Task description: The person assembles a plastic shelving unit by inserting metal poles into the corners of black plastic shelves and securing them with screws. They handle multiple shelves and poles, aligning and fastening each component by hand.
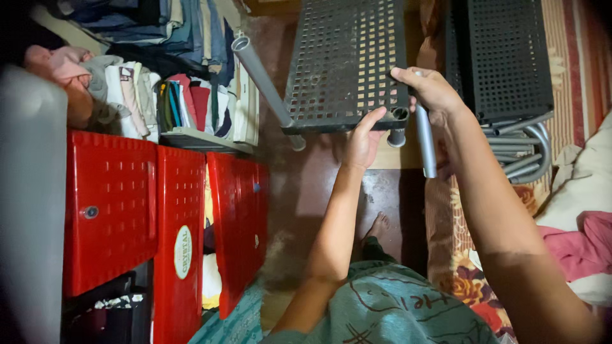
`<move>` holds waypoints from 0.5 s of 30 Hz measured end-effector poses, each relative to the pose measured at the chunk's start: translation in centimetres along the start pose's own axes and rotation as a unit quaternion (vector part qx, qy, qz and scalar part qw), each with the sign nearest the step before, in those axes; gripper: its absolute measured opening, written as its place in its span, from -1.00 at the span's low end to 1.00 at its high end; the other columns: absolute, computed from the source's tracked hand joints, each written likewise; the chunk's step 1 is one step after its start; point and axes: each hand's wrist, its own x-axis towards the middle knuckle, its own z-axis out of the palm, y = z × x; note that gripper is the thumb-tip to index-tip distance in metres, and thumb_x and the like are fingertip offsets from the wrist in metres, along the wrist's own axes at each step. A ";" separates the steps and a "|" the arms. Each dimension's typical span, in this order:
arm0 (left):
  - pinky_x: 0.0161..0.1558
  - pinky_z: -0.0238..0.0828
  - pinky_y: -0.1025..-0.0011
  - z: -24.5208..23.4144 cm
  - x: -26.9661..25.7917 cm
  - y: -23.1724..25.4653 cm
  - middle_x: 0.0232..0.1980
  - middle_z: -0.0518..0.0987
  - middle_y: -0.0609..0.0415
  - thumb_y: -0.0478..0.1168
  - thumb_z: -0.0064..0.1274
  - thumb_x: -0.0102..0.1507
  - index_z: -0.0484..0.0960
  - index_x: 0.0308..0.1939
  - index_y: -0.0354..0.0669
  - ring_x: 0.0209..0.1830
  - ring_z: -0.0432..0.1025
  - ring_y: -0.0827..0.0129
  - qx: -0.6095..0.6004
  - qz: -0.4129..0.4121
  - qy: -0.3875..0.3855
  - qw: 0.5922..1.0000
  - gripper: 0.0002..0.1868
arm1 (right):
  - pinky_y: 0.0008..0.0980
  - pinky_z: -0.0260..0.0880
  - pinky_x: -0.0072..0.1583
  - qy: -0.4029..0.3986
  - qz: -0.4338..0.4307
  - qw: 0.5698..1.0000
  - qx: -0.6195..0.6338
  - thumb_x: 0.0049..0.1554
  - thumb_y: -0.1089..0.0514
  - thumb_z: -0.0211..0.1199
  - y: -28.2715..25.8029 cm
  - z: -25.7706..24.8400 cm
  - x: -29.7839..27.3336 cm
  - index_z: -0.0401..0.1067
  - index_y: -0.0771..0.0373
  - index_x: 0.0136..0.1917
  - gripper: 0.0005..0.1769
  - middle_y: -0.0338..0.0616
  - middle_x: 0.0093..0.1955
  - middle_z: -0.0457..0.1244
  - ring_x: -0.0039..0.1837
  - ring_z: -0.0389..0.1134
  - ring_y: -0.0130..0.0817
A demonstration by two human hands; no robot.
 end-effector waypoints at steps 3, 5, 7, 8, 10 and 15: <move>0.22 0.43 0.18 -0.5 -0.2 0.7 0.16 0.59 0.01 -0.34 0.06 0.35 0.55 0.24 -0.23 0.16 0.48 0.28 -0.013 -0.003 0.017 1.000 -0.64 | -0.67 0.12 -0.40 -0.041 -0.031 0.997 0.064 0.18 0.04 0.36 1.0 0.3 1.2 0.34 0.07 -0.20 -0.76 -0.41 -0.33 0.25 -0.44 0.13 -0.70; 0.22 0.42 0.17 -0.6 0.2 0.7 0.15 0.59 0.02 -0.34 0.08 0.33 0.55 0.22 -0.22 0.15 0.48 0.28 -0.018 0.001 0.035 0.999 -0.65 | -0.67 0.11 -0.40 -0.061 -0.052 0.991 0.104 0.20 0.06 0.37 1.8 0.2 2.2 0.29 0.06 -0.24 -0.71 -0.42 -0.35 0.20 -0.43 0.11 -0.70; 0.22 0.40 0.16 -1.1 0.3 0.5 0.14 0.59 0.03 -0.34 0.10 0.33 0.56 0.20 -0.23 0.16 0.48 0.29 -0.021 0.006 0.054 0.998 -0.65 | -0.66 0.08 -0.42 -0.068 -0.061 0.987 0.130 0.22 0.07 0.36 2.8 0.5 2.9 0.25 0.06 -0.28 -0.65 -0.42 -0.38 0.15 -0.44 0.08 -0.70; 0.23 0.39 0.16 -1.4 0.3 0.6 0.15 0.59 0.03 -0.33 0.10 0.34 0.56 0.20 -0.25 0.16 0.48 0.29 -0.024 -0.001 0.052 0.998 -0.66 | -0.66 0.07 -0.42 -0.062 -0.053 0.988 0.129 0.21 0.08 0.35 3.0 0.6 3.1 0.25 0.07 -0.28 -0.67 -0.41 -0.38 0.16 -0.44 0.07 -0.70; 0.27 0.37 0.16 -2.0 0.4 0.8 0.15 0.59 0.01 -0.32 0.11 0.35 0.57 0.19 -0.27 0.17 0.47 0.29 -0.031 -0.014 0.048 0.998 -0.68 | -0.66 0.04 -0.42 -0.051 -0.038 0.990 0.126 0.20 0.10 0.32 3.5 0.7 3.5 0.27 0.08 -0.29 -0.70 -0.41 -0.37 0.18 -0.45 0.05 -0.70; 0.26 0.37 0.19 -3.0 -0.9 1.3 0.14 0.59 0.05 -0.30 0.13 0.31 0.59 0.16 -0.24 0.16 0.47 0.31 -0.045 -0.024 0.044 0.998 -0.67 | -0.63 0.00 -0.40 -0.089 -0.033 0.987 0.127 0.22 0.10 0.28 5.0 0.8 3.6 0.26 0.09 -0.31 -0.69 -0.40 -0.42 0.11 -0.44 0.05 -0.67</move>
